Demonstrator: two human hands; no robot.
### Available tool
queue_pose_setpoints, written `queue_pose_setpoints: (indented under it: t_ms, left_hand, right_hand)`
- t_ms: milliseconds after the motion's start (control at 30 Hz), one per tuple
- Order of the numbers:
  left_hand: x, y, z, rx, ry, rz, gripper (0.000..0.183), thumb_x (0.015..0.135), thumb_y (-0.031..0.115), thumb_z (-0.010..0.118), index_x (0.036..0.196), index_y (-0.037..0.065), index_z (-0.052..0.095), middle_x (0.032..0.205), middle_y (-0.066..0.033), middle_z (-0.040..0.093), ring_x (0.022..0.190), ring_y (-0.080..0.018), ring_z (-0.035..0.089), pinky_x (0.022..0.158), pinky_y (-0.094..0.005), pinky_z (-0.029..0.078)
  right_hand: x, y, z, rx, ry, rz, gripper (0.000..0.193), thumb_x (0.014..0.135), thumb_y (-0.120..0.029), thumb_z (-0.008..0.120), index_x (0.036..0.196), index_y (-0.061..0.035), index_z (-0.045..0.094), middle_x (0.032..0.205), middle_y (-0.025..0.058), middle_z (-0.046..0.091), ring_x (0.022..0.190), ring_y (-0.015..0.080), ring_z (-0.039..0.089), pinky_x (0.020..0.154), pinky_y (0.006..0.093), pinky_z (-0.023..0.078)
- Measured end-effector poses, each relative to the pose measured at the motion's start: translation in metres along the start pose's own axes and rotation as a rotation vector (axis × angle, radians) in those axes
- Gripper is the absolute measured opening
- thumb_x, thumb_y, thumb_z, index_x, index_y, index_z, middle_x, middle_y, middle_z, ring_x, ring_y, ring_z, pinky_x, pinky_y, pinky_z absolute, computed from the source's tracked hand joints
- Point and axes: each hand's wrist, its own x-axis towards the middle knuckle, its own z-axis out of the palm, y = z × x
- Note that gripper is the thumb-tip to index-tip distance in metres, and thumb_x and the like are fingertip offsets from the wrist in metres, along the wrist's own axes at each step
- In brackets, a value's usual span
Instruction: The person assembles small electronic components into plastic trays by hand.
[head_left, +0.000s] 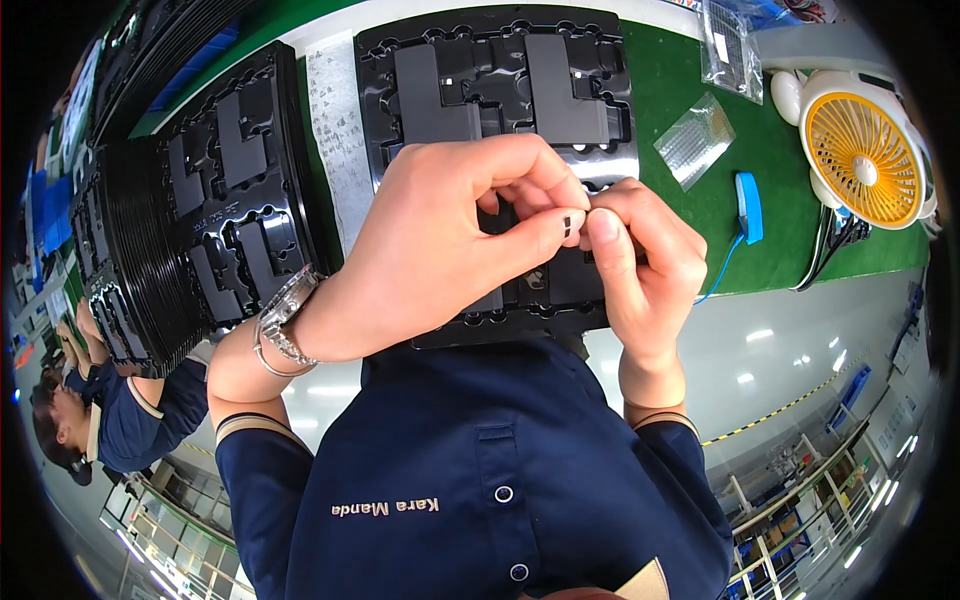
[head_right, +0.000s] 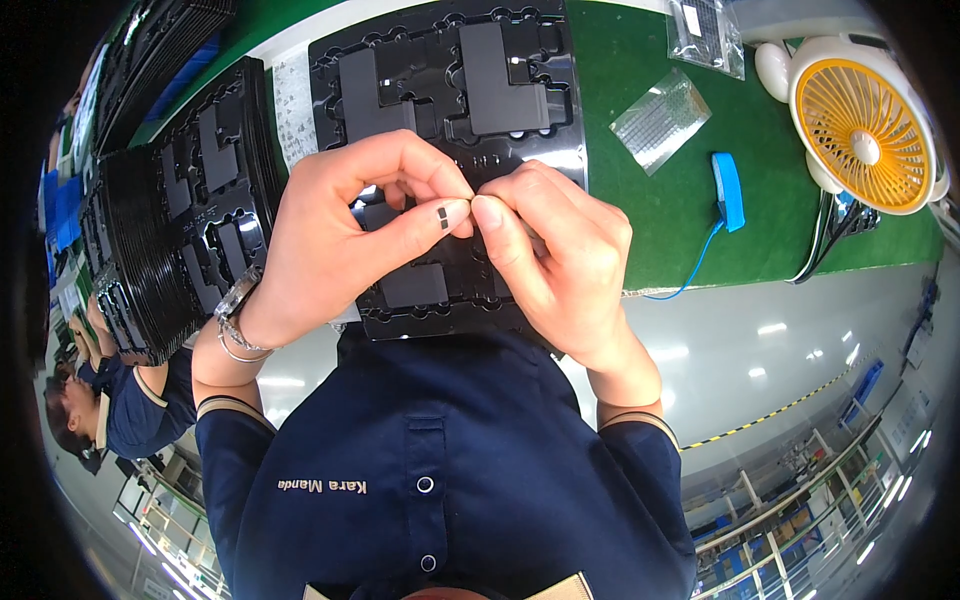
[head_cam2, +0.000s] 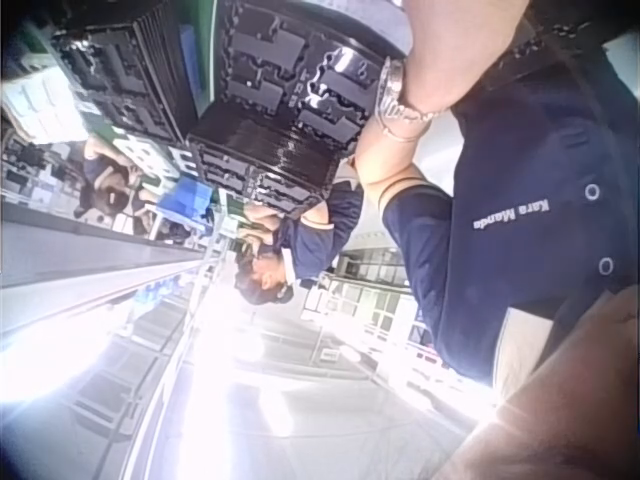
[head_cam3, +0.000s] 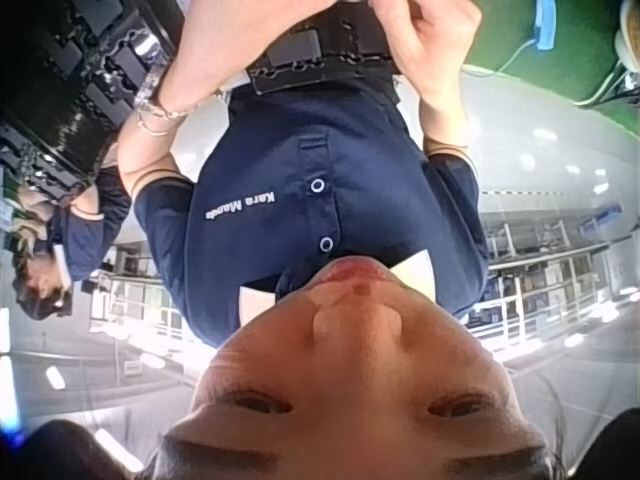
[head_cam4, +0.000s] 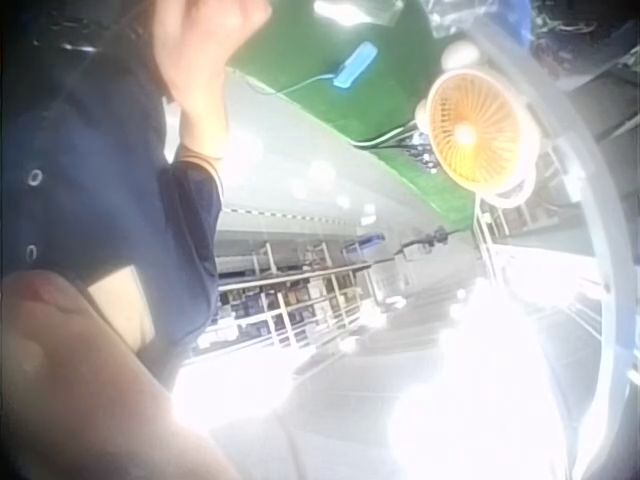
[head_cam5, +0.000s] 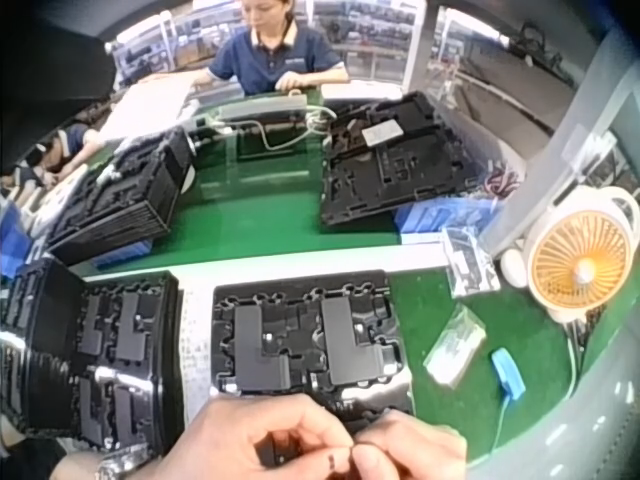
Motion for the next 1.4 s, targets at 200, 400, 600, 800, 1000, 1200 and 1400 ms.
queue_pose_setpoints:
  t_ms: [200, 400, 600, 800, 1000, 1200, 1400]
  left_hand:
    - [0.0, 0.0, 0.001, 0.026, 0.004, 0.008, 0.006, 0.087, 0.007, 0.066, 0.091, 0.002, 0.067, 0.08, -0.001, 0.07, 0.072, -0.0052, 0.059, 0.064, -0.0211, 0.043]
    - [0.001, -0.001, 0.001, 0.069, 0.015, 0.003, 0.006, 0.086, 0.007, 0.066, 0.091, 0.003, 0.067, 0.079, -0.0008, 0.069, 0.072, -0.0051, 0.06, 0.065, -0.021, 0.042]
    - [0.001, -0.001, 0.001, 0.102, 0.004, 0.007, 0.006, 0.086, 0.006, 0.066, 0.092, 0.003, 0.067, 0.079, -0.0002, 0.069, 0.073, -0.0053, 0.061, 0.065, -0.0207, 0.042]
    - [0.008, -0.007, -0.002, -0.099, -0.098, -0.121, 0.016, 0.094, 0.01, 0.058, 0.104, 0.0, 0.065, 0.086, -0.0045, 0.068, 0.079, -0.008, 0.061, 0.071, -0.0232, 0.048]
    - [0.048, -0.033, -0.007, 0.643, 0.19, 0.259, 0.027, 0.092, 0.013, 0.057, 0.119, 0.009, 0.061, 0.09, -0.0031, 0.066, 0.087, -0.0171, 0.057, 0.076, -0.0325, 0.047]
    - [0.081, -0.055, -0.009, 1.175, 0.345, 0.513, 0.029, 0.084, 0.02, 0.068, 0.112, 0.011, 0.065, 0.096, -0.0053, 0.056, 0.094, -0.0252, 0.054, 0.084, -0.0377, 0.045]
    - [0.095, -0.059, -0.015, 1.034, 0.408, 0.556, 0.025, 0.089, 0.017, 0.063, 0.112, 0.008, 0.063, 0.097, -0.0037, 0.059, 0.094, -0.0211, 0.057, 0.085, -0.0347, 0.047]
  right_hand:
    - [0.002, -0.001, -0.002, -0.042, -0.009, -0.034, 0.005, 0.083, 0.0, 0.067, 0.078, 0.0002, 0.065, 0.061, 0.0044, 0.054, 0.051, 0.0145, 0.05, 0.046, 0.0286, 0.037]
    - [0.002, -0.001, -0.001, -0.066, -0.004, -0.027, 0.006, 0.082, -0.001, 0.068, 0.077, -0.0004, 0.065, 0.061, 0.0046, 0.055, 0.052, 0.0153, 0.052, 0.046, 0.0287, 0.038]
    - [0.004, 0.0, -0.003, -0.101, 0.003, -0.043, 0.006, 0.078, -0.002, 0.07, 0.074, -0.0014, 0.065, 0.06, 0.004, 0.055, 0.05, 0.016, 0.052, 0.045, 0.0286, 0.039]
    - [0.009, 0.018, -0.003, -0.341, 0.146, -0.326, 0.011, 0.069, -0.001, 0.072, 0.068, -0.0041, 0.061, 0.058, 0.0041, 0.055, 0.047, 0.0191, 0.052, 0.042, 0.0295, 0.039]
    - [0.009, 0.017, -0.009, -0.335, 0.214, -0.31, 0.011, 0.069, 0.002, 0.07, 0.071, -0.0019, 0.06, 0.062, 0.0055, 0.059, 0.049, 0.0198, 0.056, 0.046, 0.029, 0.043]
    - [0.002, 0.013, -0.008, -0.271, 0.191, -0.217, 0.009, 0.072, 0.003, 0.068, 0.072, 0.0002, 0.06, 0.062, 0.0058, 0.057, 0.05, 0.02, 0.055, 0.048, 0.0297, 0.042]
    - [-0.003, 0.013, -0.011, -0.175, 0.191, -0.104, 0.006, 0.074, 0.002, 0.068, 0.073, 0.0017, 0.061, 0.061, 0.0057, 0.055, 0.049, 0.0166, 0.05, 0.046, 0.0276, 0.038]
